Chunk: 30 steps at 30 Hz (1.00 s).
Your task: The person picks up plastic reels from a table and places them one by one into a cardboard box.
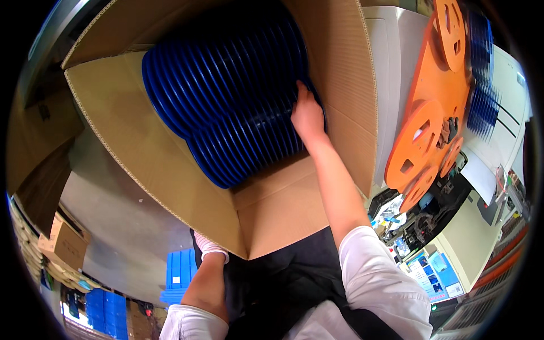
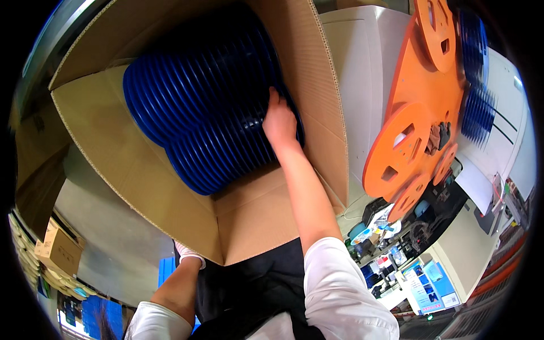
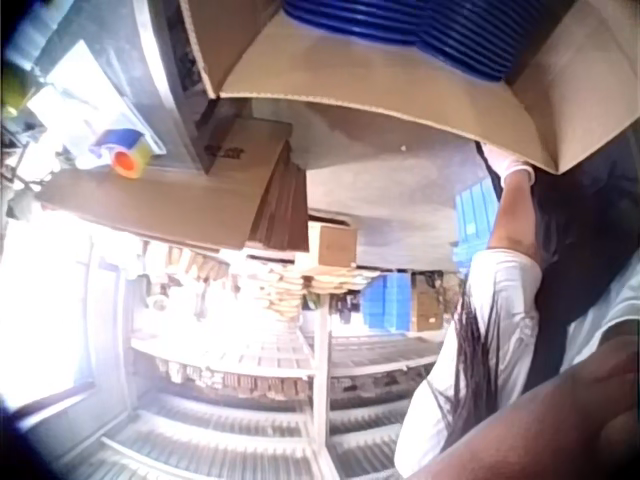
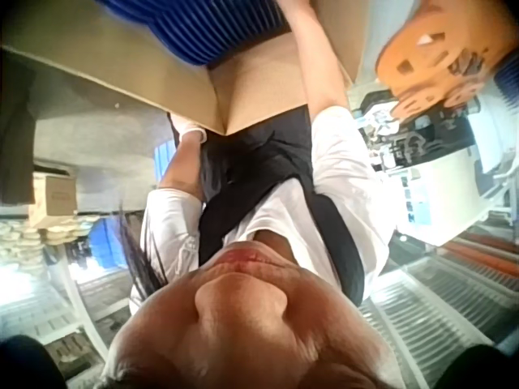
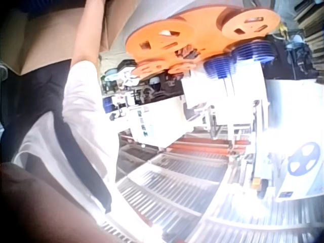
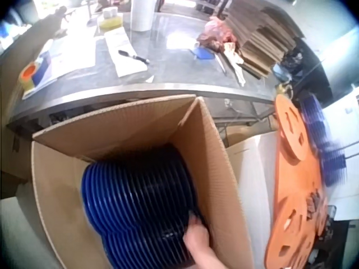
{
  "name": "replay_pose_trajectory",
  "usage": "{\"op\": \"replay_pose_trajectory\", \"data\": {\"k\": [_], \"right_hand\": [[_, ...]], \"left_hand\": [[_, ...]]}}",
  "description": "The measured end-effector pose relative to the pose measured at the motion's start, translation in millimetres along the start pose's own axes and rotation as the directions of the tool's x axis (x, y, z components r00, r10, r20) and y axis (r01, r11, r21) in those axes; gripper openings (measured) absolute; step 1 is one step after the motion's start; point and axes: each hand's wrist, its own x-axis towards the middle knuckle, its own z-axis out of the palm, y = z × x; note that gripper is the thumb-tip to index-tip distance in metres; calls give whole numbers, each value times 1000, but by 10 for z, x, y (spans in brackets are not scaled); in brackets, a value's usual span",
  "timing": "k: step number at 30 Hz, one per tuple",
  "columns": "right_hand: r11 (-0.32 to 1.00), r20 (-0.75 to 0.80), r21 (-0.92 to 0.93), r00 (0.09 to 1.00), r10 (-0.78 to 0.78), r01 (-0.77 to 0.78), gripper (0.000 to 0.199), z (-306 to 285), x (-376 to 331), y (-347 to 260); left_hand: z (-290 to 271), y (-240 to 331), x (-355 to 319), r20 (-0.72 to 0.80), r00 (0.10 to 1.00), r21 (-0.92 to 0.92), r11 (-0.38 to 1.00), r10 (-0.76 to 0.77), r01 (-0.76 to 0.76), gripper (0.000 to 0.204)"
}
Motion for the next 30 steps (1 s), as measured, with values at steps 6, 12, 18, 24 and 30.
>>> {"op": "replay_pose_trajectory", "data": {"k": [6,12,18,24,30], "right_hand": [[987,114,125,990,84,-98,46,185,177,257],[959,84,263,993,88,-107,52,600,-908,561],[959,24,237,987,157,-158,63,213,-1054,367],[925,-78,363,985,154,-116,58,-22,-1258,425],[881,-128,457,971,202,-123,56,-90,-1246,446]], "left_hand": [[30,7,37,107,994,-80,996,-31,39,48],[34,19,-51,83,996,-31,999,-27,30,47],[305,-26,39,-4,999,-153,987,-47,46,44],[349,-43,62,-20,998,-152,987,-53,49,46],[248,-27,72,64,996,-115,990,-69,76,46]]}}
